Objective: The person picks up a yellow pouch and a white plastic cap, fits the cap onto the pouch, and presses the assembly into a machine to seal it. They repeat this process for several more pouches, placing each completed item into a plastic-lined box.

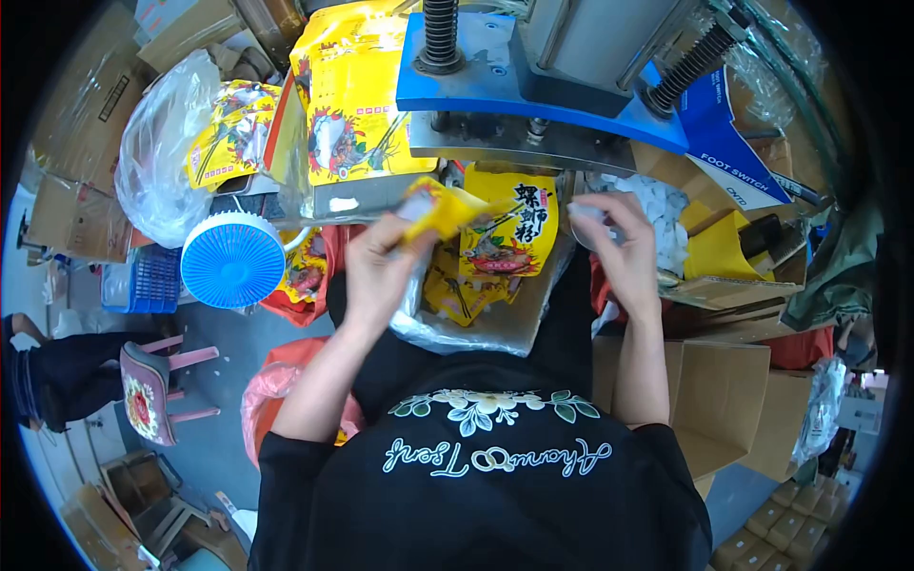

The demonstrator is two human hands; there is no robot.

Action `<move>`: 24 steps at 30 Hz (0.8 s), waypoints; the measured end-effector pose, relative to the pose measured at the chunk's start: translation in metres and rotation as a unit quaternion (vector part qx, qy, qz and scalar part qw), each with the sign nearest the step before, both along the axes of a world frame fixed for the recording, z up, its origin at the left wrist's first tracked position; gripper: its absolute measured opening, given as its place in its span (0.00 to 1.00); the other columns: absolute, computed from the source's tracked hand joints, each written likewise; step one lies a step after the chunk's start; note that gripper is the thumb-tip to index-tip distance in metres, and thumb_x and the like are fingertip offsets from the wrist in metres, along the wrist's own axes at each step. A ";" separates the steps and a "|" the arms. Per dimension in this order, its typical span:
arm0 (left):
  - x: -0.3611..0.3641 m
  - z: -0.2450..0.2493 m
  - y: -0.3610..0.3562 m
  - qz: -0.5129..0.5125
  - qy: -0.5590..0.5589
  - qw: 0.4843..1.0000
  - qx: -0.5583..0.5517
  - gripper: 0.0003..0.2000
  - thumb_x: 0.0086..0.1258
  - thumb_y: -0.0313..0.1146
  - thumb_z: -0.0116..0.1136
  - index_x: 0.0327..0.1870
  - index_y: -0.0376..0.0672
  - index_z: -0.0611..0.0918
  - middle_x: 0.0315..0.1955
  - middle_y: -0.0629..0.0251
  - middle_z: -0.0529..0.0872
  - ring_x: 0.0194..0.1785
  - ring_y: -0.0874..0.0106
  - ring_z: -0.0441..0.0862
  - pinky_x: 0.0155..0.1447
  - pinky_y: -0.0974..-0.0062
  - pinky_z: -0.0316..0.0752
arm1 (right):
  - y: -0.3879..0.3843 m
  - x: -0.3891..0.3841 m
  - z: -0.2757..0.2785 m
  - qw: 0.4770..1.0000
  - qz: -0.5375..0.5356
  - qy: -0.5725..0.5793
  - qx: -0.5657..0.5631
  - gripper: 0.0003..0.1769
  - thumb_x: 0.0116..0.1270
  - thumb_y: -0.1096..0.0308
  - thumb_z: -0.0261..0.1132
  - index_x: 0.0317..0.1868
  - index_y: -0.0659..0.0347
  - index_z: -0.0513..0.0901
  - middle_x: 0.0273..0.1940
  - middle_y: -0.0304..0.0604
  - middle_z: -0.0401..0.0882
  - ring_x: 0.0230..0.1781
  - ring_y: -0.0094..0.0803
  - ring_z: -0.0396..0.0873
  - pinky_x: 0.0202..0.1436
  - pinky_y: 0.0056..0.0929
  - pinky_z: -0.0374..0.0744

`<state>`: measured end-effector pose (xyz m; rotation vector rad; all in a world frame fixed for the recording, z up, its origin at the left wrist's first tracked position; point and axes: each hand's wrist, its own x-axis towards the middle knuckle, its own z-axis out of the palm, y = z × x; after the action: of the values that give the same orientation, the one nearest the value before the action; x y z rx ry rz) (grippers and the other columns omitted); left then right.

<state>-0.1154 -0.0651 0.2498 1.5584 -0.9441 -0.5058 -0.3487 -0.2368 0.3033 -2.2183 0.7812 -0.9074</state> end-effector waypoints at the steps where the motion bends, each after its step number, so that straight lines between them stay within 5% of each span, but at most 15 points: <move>1: -0.014 -0.007 -0.003 -0.015 0.054 0.998 -0.014 0.06 0.63 0.26 0.69 0.38 0.35 0.87 0.29 0.65 0.87 0.33 0.81 0.79 0.40 0.78 0.74 | 0.006 0.005 0.009 0.998 0.036 0.020 -0.038 0.10 0.62 0.66 0.70 0.43 0.59 0.87 0.39 0.43 0.85 0.40 0.35 0.77 0.43 0.31 0.74; 4: -0.036 -0.026 -0.005 -0.071 -0.021 0.995 0.060 0.07 0.62 0.29 0.69 0.36 0.35 0.87 0.27 0.63 0.85 0.28 0.75 0.80 0.37 0.76 0.73 | 0.014 0.014 0.017 0.978 0.156 0.123 -0.063 0.11 0.61 0.64 0.72 0.40 0.60 0.86 0.36 0.45 0.84 0.38 0.39 0.79 0.44 0.33 0.75; 8: -0.049 -0.042 -0.002 -0.144 0.014 0.989 0.043 0.07 0.64 0.31 0.68 0.38 0.37 0.88 0.28 0.63 0.85 0.29 0.73 0.81 0.36 0.75 0.73 | 0.013 0.022 0.005 0.968 0.191 0.116 0.115 0.13 0.60 0.61 0.72 0.38 0.61 0.85 0.33 0.47 0.84 0.37 0.44 0.81 0.43 0.38 0.76; 11: -0.043 -0.039 -0.008 -0.168 0.025 0.981 0.095 0.08 0.63 0.32 0.67 0.39 0.38 0.88 0.30 0.62 0.86 0.31 0.69 0.83 0.37 0.73 0.74 | 0.005 0.023 -0.009 0.973 0.189 0.064 0.119 0.13 0.60 0.61 0.71 0.39 0.61 0.85 0.33 0.47 0.83 0.36 0.44 0.82 0.42 0.38 0.77; 14: -0.039 -0.036 -0.020 -0.098 -0.135 0.979 0.119 0.08 0.63 0.32 0.66 0.39 0.38 0.88 0.32 0.61 0.86 0.33 0.64 0.84 0.38 0.70 0.75 | -0.001 0.013 0.009 0.980 0.124 0.153 -0.010 0.12 0.61 0.62 0.71 0.39 0.61 0.85 0.33 0.47 0.84 0.36 0.42 0.83 0.42 0.36 0.77; 17: -0.044 -0.041 -0.022 -0.126 -0.081 0.986 0.073 0.08 0.63 0.31 0.66 0.39 0.38 0.88 0.33 0.60 0.87 0.34 0.60 0.84 0.40 0.68 0.76 | -0.009 0.007 0.012 0.966 0.167 0.194 0.018 0.12 0.61 0.63 0.70 0.39 0.62 0.85 0.34 0.47 0.85 0.37 0.40 0.84 0.42 0.34 0.77; 24: -0.046 -0.046 -0.021 -0.218 0.152 0.958 0.107 0.12 0.70 0.35 0.64 0.42 0.32 0.87 0.30 0.63 0.89 0.33 0.77 0.85 0.38 0.76 0.78 | -0.010 0.021 -0.008 0.953 0.219 0.109 0.177 0.16 0.60 0.68 0.72 0.47 0.65 0.85 0.41 0.42 0.86 0.43 0.27 0.83 0.50 0.28 0.78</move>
<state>-0.1611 -0.0856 0.2043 1.4033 -1.0174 -1.1603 -0.3279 -0.2467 0.2949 -2.0636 0.4671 -0.2829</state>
